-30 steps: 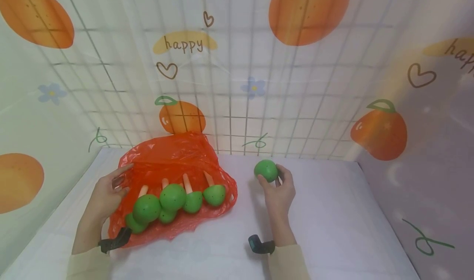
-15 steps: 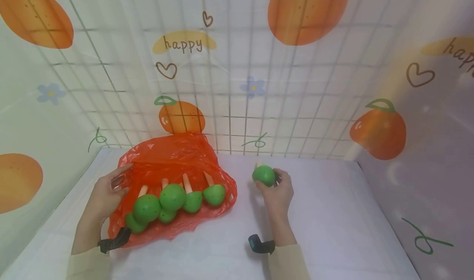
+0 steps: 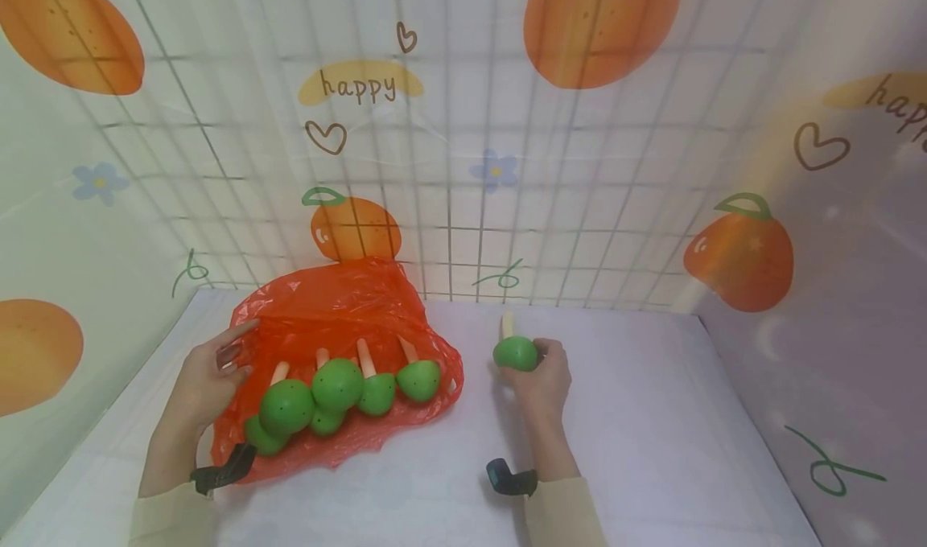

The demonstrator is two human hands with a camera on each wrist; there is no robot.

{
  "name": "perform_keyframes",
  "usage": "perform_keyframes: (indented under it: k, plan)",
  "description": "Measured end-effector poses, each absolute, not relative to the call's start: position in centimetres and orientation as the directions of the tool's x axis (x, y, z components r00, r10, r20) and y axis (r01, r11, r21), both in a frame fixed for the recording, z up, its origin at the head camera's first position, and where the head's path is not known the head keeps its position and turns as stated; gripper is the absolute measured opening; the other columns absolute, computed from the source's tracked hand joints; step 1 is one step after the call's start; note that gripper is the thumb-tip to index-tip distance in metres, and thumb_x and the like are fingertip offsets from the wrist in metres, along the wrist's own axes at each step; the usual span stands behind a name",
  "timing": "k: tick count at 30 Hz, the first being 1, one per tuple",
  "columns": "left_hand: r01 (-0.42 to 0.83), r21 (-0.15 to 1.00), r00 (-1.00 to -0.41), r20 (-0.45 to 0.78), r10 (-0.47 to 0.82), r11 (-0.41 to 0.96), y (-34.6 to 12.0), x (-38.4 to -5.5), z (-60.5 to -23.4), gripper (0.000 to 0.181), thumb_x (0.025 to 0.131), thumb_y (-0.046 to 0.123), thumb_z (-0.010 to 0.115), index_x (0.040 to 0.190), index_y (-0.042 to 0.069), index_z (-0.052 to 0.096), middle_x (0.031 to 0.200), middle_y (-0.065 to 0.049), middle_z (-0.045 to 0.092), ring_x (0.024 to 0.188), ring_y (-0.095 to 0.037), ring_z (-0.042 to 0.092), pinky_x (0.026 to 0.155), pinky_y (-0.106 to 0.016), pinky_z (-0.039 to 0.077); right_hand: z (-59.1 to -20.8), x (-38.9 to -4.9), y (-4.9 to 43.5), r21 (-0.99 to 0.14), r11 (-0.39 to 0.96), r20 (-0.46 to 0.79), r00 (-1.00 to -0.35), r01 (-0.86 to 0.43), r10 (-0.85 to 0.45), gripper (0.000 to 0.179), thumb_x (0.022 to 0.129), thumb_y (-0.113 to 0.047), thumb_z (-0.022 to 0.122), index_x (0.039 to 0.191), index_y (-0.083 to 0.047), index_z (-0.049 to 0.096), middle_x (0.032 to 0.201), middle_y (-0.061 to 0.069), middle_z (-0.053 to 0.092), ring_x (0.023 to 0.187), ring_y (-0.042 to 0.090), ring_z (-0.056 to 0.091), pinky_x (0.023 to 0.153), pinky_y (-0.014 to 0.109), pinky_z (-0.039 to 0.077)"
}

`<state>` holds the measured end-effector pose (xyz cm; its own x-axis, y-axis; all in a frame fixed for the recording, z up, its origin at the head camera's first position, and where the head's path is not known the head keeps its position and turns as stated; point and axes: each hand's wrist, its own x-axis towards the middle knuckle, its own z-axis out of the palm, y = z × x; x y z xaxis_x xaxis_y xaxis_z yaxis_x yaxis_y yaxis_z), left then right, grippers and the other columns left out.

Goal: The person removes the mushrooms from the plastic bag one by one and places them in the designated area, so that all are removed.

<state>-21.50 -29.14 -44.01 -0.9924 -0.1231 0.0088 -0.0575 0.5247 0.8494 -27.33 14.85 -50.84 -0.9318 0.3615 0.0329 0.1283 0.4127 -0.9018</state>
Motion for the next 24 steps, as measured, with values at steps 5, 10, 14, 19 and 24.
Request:
perform_keyframes:
  k: [5,10,14,19,24]
  plan:
    - [-0.050,0.848,-0.993,0.015,-0.118,0.528,-29.21,-21.53,-44.10,0.071,0.098,-0.013,0.056,0.163,0.014,0.042,0.161,-0.025,0.040,0.145,-0.047,0.043,0.105,-0.053,0.050,-50.94,-27.47,14.83,-0.894,0.429,0.031,-0.936,0.131,0.350,0.077,0.081,0.003,0.084,0.144,0.011,0.041,0.144,0.032,0.048,0.135,0.050,0.048,0.114,0.062,0.043]
    - [-0.053,0.846,-0.993,0.014,-0.121,0.531,-29.23,-21.52,-44.19,0.072,0.098,-0.013,0.057,0.163,0.014,0.042,0.161,-0.025,0.040,0.145,-0.048,0.042,0.106,-0.053,0.049,-50.85,-27.47,14.75,-0.890,0.436,0.024,-0.939,0.136,0.343,0.077,0.082,0.002,0.084,0.145,0.010,0.040,0.143,0.032,0.048,0.134,0.049,0.049,0.114,0.061,0.043]
    - [-0.051,0.845,-0.992,0.016,-0.121,0.532,-29.32,-21.53,-44.29,0.072,0.098,-0.013,0.056,0.163,0.014,0.042,0.161,-0.025,0.040,0.145,-0.048,0.042,0.106,-0.053,0.049,-50.77,-27.45,14.56,-0.889,0.433,0.012,-0.938,0.149,0.346,0.078,0.082,0.000,0.084,0.145,0.009,0.040,0.145,0.031,0.048,0.135,0.048,0.049,0.115,0.060,0.043]
    - [-0.051,0.843,-0.992,0.019,-0.123,0.535,-29.42,-21.57,-44.33,0.072,0.098,-0.013,0.056,0.163,0.014,0.042,0.161,-0.025,0.040,0.145,-0.048,0.042,0.105,-0.053,0.050,-50.57,-27.36,14.36,-0.890,0.425,-0.006,-0.937,0.164,0.349,0.079,0.084,-0.001,0.084,0.148,0.007,0.038,0.150,0.031,0.046,0.138,0.048,0.046,0.116,0.060,0.041]
    - [-0.046,0.841,-0.992,0.024,-0.122,0.539,-29.34,-21.66,-44.25,0.071,0.098,-0.012,0.056,0.163,0.015,0.042,0.162,-0.024,0.039,0.145,-0.047,0.041,0.105,-0.053,0.050,-50.31,-27.25,14.32,-0.892,0.421,-0.007,-0.936,0.165,0.352,0.081,0.084,-0.001,0.083,0.150,0.007,0.037,0.150,0.030,0.046,0.139,0.048,0.046,0.117,0.060,0.040]
